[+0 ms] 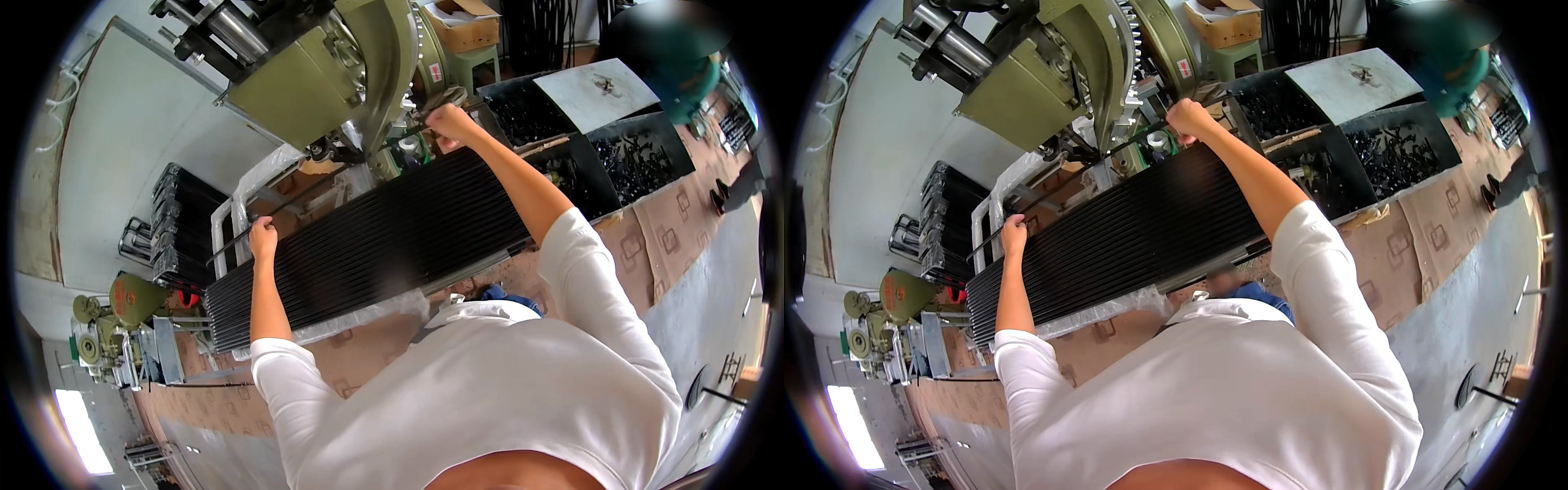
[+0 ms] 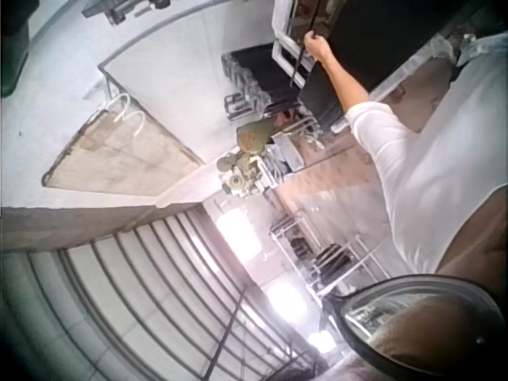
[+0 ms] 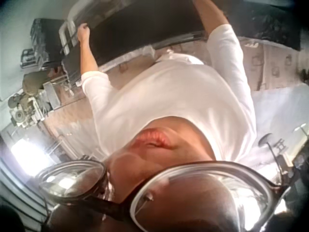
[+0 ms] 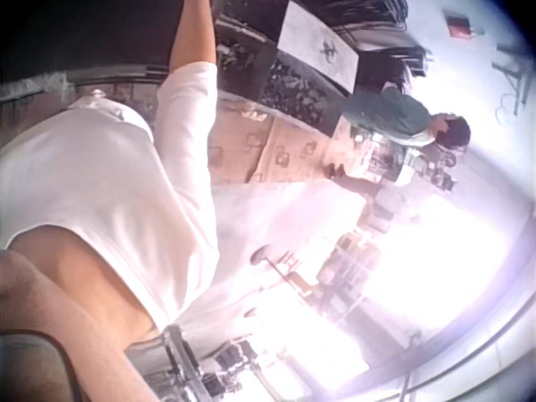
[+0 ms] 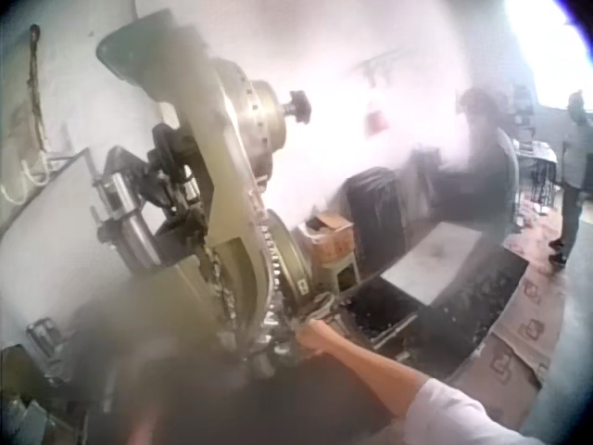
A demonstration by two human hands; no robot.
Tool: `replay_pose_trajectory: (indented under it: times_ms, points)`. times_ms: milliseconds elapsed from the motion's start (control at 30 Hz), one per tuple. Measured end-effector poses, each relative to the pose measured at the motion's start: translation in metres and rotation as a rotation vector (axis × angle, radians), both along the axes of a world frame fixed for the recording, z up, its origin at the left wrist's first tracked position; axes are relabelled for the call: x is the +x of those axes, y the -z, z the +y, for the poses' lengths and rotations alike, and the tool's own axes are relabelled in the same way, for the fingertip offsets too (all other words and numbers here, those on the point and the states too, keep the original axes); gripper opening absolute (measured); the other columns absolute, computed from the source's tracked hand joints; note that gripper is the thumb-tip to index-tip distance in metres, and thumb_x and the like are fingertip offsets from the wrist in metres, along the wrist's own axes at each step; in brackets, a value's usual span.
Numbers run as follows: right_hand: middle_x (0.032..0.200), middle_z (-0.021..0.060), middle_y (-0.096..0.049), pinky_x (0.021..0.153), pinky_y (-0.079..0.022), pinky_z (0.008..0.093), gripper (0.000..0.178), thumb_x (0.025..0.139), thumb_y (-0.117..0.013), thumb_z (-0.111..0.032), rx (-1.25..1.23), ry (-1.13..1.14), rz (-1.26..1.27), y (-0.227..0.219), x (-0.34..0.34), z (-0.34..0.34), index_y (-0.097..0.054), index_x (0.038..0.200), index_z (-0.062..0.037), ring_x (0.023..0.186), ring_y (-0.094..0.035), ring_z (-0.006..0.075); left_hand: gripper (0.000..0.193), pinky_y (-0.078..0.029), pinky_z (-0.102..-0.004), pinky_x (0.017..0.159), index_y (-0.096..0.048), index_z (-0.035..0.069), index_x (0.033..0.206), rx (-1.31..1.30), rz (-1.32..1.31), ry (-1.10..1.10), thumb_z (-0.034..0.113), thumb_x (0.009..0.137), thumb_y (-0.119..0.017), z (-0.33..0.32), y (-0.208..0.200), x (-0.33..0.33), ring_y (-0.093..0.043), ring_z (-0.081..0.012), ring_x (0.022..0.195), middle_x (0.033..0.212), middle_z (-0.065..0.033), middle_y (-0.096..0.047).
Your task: The person unwraps plastic from stacked black metal frames and moves them to a workbench. They then use a hammer to drive small metal pins into the frames to assemble them.
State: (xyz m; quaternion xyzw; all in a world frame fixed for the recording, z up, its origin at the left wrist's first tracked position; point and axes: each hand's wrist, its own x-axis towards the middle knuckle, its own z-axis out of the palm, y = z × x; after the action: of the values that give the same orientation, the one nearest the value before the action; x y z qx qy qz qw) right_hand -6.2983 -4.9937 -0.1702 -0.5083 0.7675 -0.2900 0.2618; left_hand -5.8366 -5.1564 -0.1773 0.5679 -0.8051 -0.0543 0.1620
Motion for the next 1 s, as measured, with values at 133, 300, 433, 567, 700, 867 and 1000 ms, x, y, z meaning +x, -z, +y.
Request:
replay_pose_trajectory:
  times_ms: [133,300,433,567,700,867,1000]
  points:
    - [0.107,0.0242,-0.053,0.082,-0.044,0.0351,0.024,0.074,-0.052,-0.015,-0.623,0.173,0.125,0.021,0.006,-0.008,-0.061,0.09,0.0001,0.096,-0.055,0.0316,0.048,-0.025,-0.0362,0.103,-0.043,0.011,0.126,-0.159,0.021,0.025,0.013,0.079,-0.056,-0.016,-0.004,-0.018,-0.025,-0.0322,0.128,0.138,-0.0174,-0.026]
    - [0.083,0.0135,-0.062,0.071,-0.047,0.0408,0.014,0.074,-0.055,-0.016,-0.371,-0.054,0.138,0.005,0.038,0.019,-0.065,0.082,-0.0102,0.077,-0.058,0.0364,0.023,-0.044,-0.0329,0.08,-0.059,0.002,0.101,0.248,0.114,0.436,0.014,0.083,-0.053,-0.006,-0.025,-0.01,-0.059,-0.0257,0.091,0.098,-0.0135,-0.062]
    - [0.077,0.0088,-0.063,0.07,-0.044,0.0412,0.012,0.074,-0.059,-0.021,-0.278,-0.244,0.251,0.005,0.056,0.055,-0.065,0.078,-0.0117,0.078,-0.06,0.03,0.02,-0.044,-0.0277,0.071,-0.06,-0.002,0.092,0.585,0.051,0.591,0.016,0.083,-0.055,0.015,-0.031,-0.016,-0.057,-0.0151,0.075,0.078,-0.0099,-0.062]
    - [0.077,0.0049,-0.061,0.076,-0.034,0.0364,0.01,0.074,-0.06,-0.021,-0.295,-0.148,0.267,0.011,0.064,0.05,-0.064,0.075,-0.0124,0.084,-0.056,0.0241,0.018,-0.043,-0.0262,0.066,-0.059,-0.003,0.088,0.573,0.059,0.62,0.013,0.083,-0.055,0.025,-0.037,-0.019,-0.052,-0.0104,0.07,0.072,-0.0071,-0.058]
    - [0.075,0.0026,-0.058,0.075,-0.03,0.0336,0.007,0.073,-0.059,-0.017,-0.518,-0.07,0.425,-0.004,0.076,0.043,-0.063,0.07,-0.0127,0.083,-0.052,0.0204,0.017,-0.041,-0.0246,0.062,-0.054,-0.004,0.085,0.402,0.232,0.539,0.011,0.086,-0.048,0.03,-0.037,-0.018,-0.047,-0.0114,0.065,0.071,-0.005,-0.056]
    - [0.076,0.0006,-0.059,0.075,-0.03,0.0327,0.008,0.073,-0.058,-0.016,-0.576,-0.061,0.485,-0.013,0.073,0.027,-0.063,0.069,-0.0124,0.081,-0.053,0.0197,0.015,-0.043,-0.028,0.065,-0.054,-0.005,0.088,0.252,0.26,0.604,0.008,0.085,-0.046,0.016,-0.03,-0.016,-0.051,-0.0183,0.066,0.078,-0.0094,-0.057]
    - [0.076,-0.0001,-0.059,0.075,-0.03,0.0323,0.009,0.073,-0.057,-0.016,-0.54,-0.047,0.473,-0.009,0.078,0.024,-0.063,0.068,-0.0123,0.081,-0.053,0.0193,0.014,-0.043,-0.0284,0.066,-0.054,-0.005,0.088,0.207,0.276,0.596,0.006,0.084,-0.046,0.007,-0.02,-0.012,-0.051,-0.0183,0.067,0.079,-0.0097,-0.057]
